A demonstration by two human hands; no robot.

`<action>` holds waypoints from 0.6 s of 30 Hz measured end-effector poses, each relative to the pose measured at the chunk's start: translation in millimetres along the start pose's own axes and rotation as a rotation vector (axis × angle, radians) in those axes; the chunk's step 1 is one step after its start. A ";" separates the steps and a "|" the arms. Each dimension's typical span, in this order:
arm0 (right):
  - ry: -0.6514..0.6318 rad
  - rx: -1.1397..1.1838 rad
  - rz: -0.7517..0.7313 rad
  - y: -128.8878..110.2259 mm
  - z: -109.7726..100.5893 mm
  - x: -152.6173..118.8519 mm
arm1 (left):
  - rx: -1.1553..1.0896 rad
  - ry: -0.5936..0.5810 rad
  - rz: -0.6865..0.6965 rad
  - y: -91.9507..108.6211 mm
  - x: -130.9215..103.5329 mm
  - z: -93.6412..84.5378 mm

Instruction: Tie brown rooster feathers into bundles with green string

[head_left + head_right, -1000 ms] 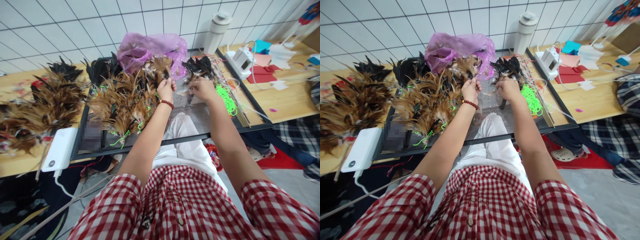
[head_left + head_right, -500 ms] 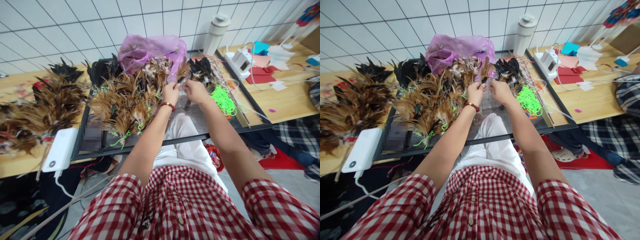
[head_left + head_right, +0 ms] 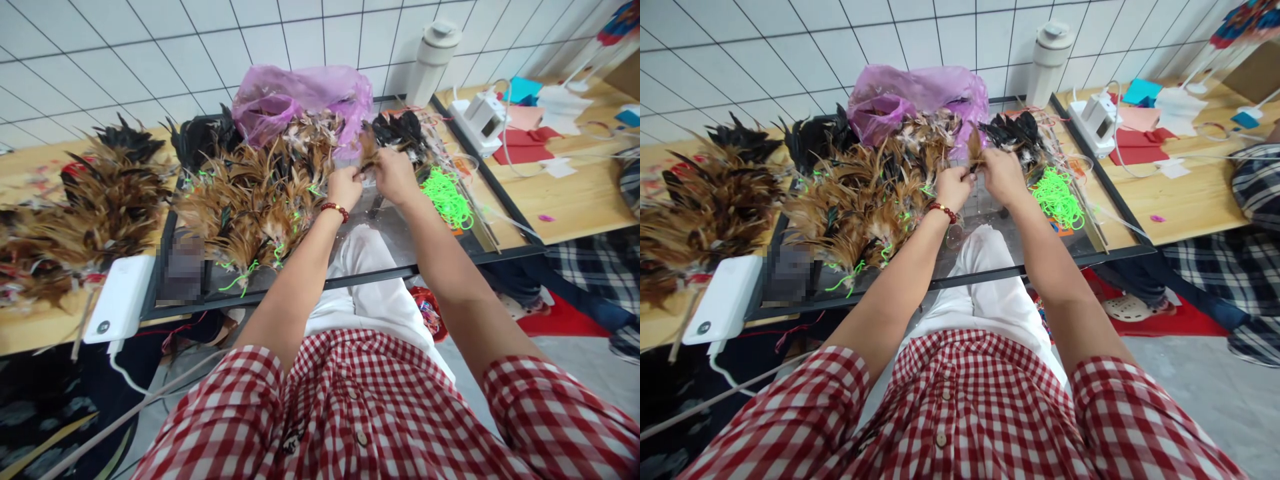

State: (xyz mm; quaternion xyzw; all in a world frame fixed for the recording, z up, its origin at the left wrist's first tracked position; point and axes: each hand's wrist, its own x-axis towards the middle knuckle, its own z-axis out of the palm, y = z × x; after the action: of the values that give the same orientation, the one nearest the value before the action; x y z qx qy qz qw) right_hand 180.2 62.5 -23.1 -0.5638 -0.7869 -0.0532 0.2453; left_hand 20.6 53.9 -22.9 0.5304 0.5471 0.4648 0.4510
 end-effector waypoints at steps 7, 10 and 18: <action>0.103 0.026 0.137 21.8 0.7 -4.5 | -0.259 0.127 -0.148 13.0 -2.6 2.8; 0.044 0.023 0.043 17.4 8.9 -5.0 | -0.317 0.122 -0.188 18.9 -6.0 1.9; 0.004 -0.036 0.002 9.6 -0.6 -4.0 | -0.312 0.087 -0.196 12.9 -2.1 3.2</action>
State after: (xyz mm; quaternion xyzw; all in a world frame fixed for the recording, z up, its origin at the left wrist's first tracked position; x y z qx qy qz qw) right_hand 190.2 62.3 -26.2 -0.5688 -0.7847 -0.0681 0.2368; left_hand 25.8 51.9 -10.7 0.3778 0.5364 0.5202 0.5468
